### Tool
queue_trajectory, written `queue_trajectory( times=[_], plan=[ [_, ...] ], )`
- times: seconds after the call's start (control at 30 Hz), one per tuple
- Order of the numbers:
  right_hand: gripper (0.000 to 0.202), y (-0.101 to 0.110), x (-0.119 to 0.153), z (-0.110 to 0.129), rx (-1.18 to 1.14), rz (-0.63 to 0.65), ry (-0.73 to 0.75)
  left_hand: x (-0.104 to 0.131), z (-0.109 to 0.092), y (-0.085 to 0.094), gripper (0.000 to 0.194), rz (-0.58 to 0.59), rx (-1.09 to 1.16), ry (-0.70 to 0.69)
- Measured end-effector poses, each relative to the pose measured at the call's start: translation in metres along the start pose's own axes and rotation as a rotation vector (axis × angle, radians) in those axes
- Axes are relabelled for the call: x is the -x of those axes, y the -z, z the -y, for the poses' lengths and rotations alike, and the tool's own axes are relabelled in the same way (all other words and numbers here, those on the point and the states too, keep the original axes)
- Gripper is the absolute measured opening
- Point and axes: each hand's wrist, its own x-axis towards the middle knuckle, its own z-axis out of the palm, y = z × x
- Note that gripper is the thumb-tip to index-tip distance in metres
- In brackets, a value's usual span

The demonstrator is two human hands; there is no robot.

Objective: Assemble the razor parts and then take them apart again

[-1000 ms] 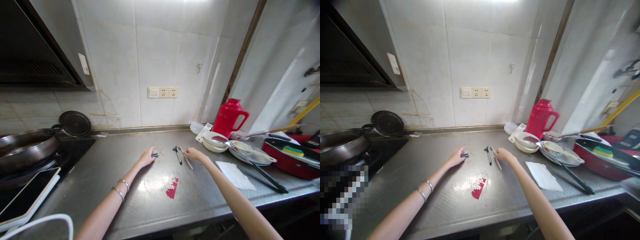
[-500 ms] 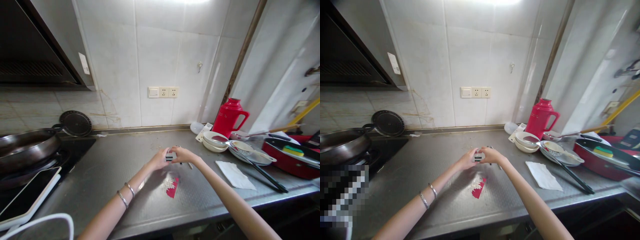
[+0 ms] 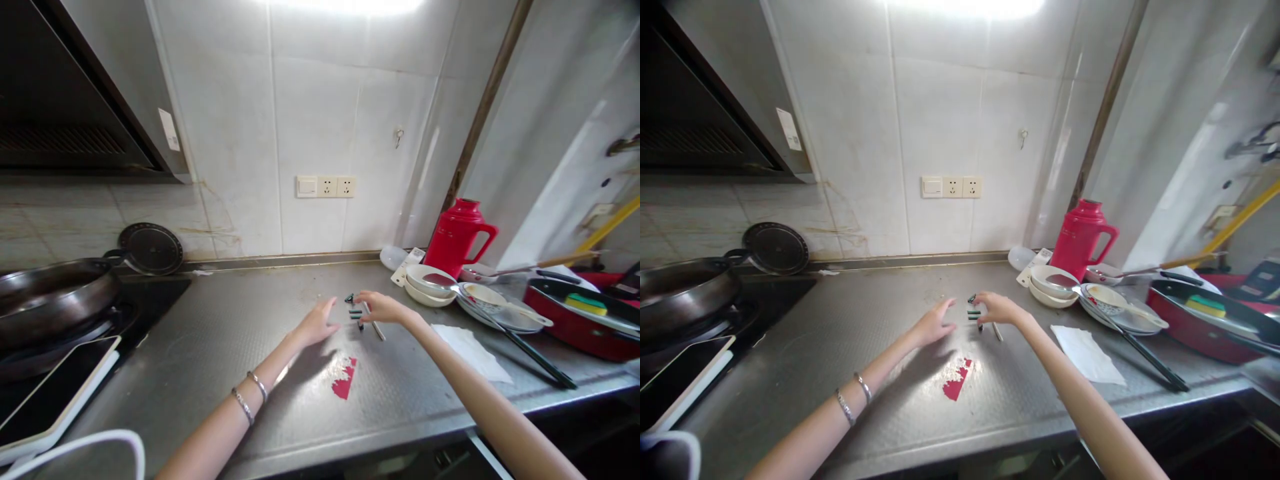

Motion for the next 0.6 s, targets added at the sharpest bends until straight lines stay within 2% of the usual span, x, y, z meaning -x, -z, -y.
queue_trajectory(
  times=[0.17,0.27,0.43,0.6],
  plan=[
    [0.052,0.002,0.003,-0.069,-0.037,-0.021,-0.185,0.013,0.02,0.013,0.059,-0.011,-0.031,0.093],
    [0.052,-0.006,0.002,-0.097,-0.039,-0.001,-0.242,0.021,0.03,0.019,0.056,-0.038,-0.04,0.146],
    [0.057,-0.022,-0.001,-0.114,-0.064,0.065,-0.323,0.029,0.041,0.027,0.053,-0.058,-0.061,0.182],
    [0.065,-0.025,0.0,-0.116,-0.099,0.038,-0.325,0.033,0.047,0.032,0.05,-0.071,-0.076,0.176]
  ],
)
